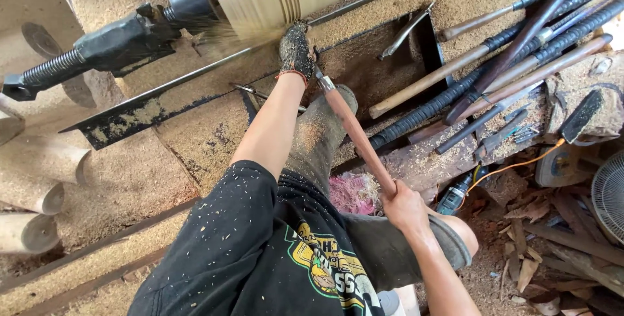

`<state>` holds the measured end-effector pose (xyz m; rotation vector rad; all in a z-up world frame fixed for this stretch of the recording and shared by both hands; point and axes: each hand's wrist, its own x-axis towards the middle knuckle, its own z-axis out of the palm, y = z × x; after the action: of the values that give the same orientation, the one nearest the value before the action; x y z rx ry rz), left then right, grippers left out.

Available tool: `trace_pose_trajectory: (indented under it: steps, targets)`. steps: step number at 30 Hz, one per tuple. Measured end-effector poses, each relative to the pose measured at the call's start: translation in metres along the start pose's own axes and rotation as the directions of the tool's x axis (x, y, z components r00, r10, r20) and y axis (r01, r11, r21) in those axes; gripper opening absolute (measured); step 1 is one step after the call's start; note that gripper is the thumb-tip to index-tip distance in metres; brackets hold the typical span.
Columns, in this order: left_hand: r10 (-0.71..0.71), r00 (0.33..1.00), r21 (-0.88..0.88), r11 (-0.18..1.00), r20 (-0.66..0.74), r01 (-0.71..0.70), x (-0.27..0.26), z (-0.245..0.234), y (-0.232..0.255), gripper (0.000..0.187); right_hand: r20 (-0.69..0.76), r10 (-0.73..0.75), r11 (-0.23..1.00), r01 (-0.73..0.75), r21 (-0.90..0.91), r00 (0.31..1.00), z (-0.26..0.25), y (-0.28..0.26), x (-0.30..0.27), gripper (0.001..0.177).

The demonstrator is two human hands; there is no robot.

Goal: Use a wood lathe and woodturning chisels to shape and smooth a large wooden cylinder.

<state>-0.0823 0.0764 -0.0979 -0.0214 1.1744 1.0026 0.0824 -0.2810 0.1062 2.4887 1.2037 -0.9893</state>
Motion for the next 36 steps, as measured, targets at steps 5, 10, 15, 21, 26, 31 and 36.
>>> trace_pose_trajectory:
  steps: [5,10,15,21,26,31,36]
  targets:
    - [-0.014,0.998,0.005,1.000,0.069,0.014,-0.005,0.003,0.007,0.022,-0.020,-0.020,1.000,0.020,0.011,1.000,0.005,0.003,0.000,0.036]
    - [-0.001,1.000,0.073,0.997,0.026,-0.001,0.012,-0.002,-0.003,0.019,-0.042,-0.039,0.999,0.040,0.024,0.998,0.010,0.002,-0.008,0.037]
    - [0.022,1.000,0.067,0.997,0.023,-0.023,0.019,-0.015,-0.004,0.022,-0.011,-0.014,1.000,0.014,0.004,1.000,0.011,-0.001,-0.011,0.037]
    - [-0.022,0.998,-0.056,0.998,0.057,0.025,0.026,-0.019,-0.010,0.024,0.014,0.007,1.000,-0.007,-0.007,1.000,0.002,-0.007,-0.008,0.035]
    - [-0.022,1.000,-0.048,0.999,0.009,0.022,0.046,-0.025,-0.023,0.033,0.011,-0.003,1.000,0.004,-0.005,1.000,0.004,-0.003,-0.003,0.035]
    - [0.054,0.988,-0.081,0.996,0.142,-0.042,0.049,-0.029,-0.024,0.030,0.013,-0.002,1.000,0.002,0.014,1.000,0.012,-0.007,-0.013,0.038]
    - [0.011,0.994,0.125,0.992,0.106,-0.024,0.033,-0.037,-0.014,0.033,0.029,0.011,1.000,-0.011,-0.007,1.000,0.028,-0.012,-0.024,0.039]
